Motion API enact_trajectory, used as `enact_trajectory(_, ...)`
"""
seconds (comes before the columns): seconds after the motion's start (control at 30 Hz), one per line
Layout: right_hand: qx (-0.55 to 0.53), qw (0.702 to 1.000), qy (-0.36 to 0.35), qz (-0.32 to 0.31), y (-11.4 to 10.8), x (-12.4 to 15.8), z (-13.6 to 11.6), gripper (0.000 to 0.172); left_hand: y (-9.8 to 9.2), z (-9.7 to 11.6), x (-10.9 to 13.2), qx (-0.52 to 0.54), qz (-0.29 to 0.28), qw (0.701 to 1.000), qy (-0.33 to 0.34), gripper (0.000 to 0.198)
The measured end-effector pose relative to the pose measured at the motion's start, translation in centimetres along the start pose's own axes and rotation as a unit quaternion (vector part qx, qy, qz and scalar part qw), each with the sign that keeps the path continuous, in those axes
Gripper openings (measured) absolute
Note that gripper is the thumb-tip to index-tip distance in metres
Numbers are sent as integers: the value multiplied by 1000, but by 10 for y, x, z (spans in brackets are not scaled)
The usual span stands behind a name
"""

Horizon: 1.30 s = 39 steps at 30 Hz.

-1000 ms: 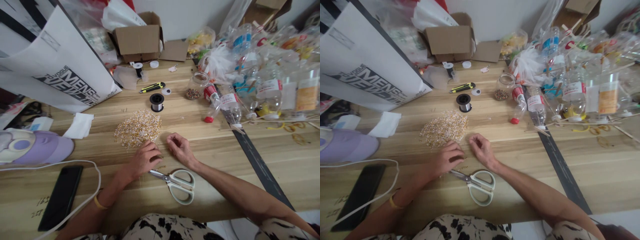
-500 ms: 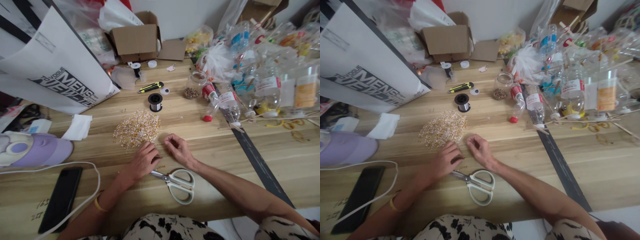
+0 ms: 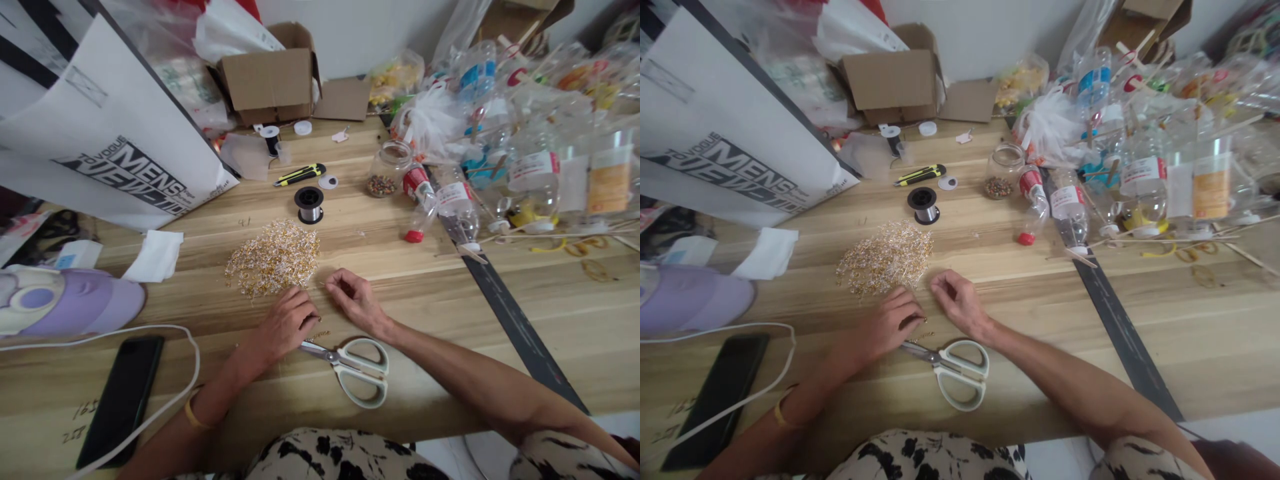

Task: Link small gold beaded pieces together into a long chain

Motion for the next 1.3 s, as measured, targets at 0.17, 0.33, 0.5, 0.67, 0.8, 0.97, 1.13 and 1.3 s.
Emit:
enact_trajectory(0.17,-4,1000,-3,-2,0,0,1,16,-4,-2,-1,32,12,999,-14,12)
enact_trajectory(0.33,2,1000,-6,-4,0,0,0,18,-10,-3,-3,100,18,994,-39,14)
enact_trajectory(0.5,0,1000,-3,-5,0,0,-2,17,-13,-2,-2,130,7,989,-68,13)
enact_trajectory(0.67,1,1000,1,-5,0,0,-1,16,-9,0,-1,131,8,989,-62,15)
enact_trajectory(0.8,6,1000,-2,-6,0,0,-1,15,-6,2,-1,122,15,992,-41,15)
enact_trajectory(0.97,9,1000,-5,-7,0,0,-2,16,-6,1,0,126,-3,990,-59,16)
enact_trajectory(1.13,12,1000,-5,-7,0,0,-2,17,-5,-1,1,139,-24,987,-75,19)
enact_trajectory(1.3,38,998,-38,-20,0,1,-4,15,-4,-6,2,184,-53,974,-118,19)
Point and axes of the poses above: each hand's wrist, its own x-axis away from the middle knuckle, its own y-axis out of the palm, z = x × y, the point moved 4 cm from there along -x, towards the middle knuckle, and after that the axes turned 15 degrees about -y, right-handed, at the moved point
